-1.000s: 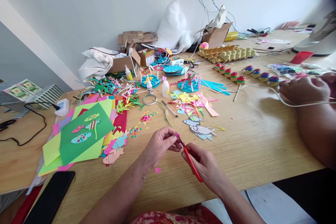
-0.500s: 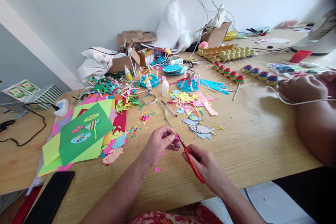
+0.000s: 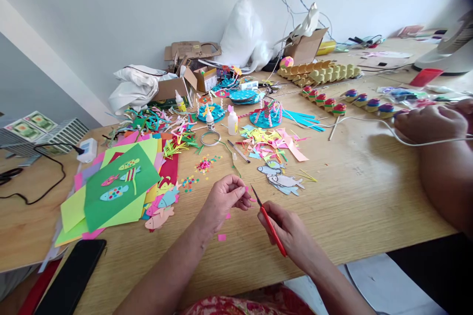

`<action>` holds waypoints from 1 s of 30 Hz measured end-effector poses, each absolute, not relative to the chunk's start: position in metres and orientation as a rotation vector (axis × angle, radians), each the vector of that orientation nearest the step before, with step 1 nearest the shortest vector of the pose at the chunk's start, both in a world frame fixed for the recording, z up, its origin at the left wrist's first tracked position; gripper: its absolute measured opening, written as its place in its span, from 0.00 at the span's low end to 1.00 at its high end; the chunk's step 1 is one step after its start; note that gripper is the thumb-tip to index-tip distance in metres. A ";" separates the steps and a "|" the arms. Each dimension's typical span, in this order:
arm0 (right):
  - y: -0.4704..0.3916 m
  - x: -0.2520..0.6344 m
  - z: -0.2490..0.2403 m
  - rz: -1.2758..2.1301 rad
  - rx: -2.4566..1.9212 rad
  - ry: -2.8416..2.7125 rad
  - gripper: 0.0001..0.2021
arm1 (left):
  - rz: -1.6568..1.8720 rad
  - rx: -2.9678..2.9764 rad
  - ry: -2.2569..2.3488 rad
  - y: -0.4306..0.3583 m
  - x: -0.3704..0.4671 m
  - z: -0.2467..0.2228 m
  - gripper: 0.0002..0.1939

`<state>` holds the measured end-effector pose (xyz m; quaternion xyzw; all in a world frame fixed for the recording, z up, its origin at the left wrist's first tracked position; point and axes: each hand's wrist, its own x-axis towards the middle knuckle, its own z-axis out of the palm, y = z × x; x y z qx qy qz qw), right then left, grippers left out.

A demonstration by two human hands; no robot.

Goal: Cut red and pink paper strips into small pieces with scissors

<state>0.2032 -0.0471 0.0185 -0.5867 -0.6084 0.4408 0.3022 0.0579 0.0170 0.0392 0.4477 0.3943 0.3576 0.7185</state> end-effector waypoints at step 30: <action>-0.045 0.197 0.017 1.020 -1.535 -1.666 0.14 | 0.808 0.831 0.831 0.012 0.064 0.036 0.11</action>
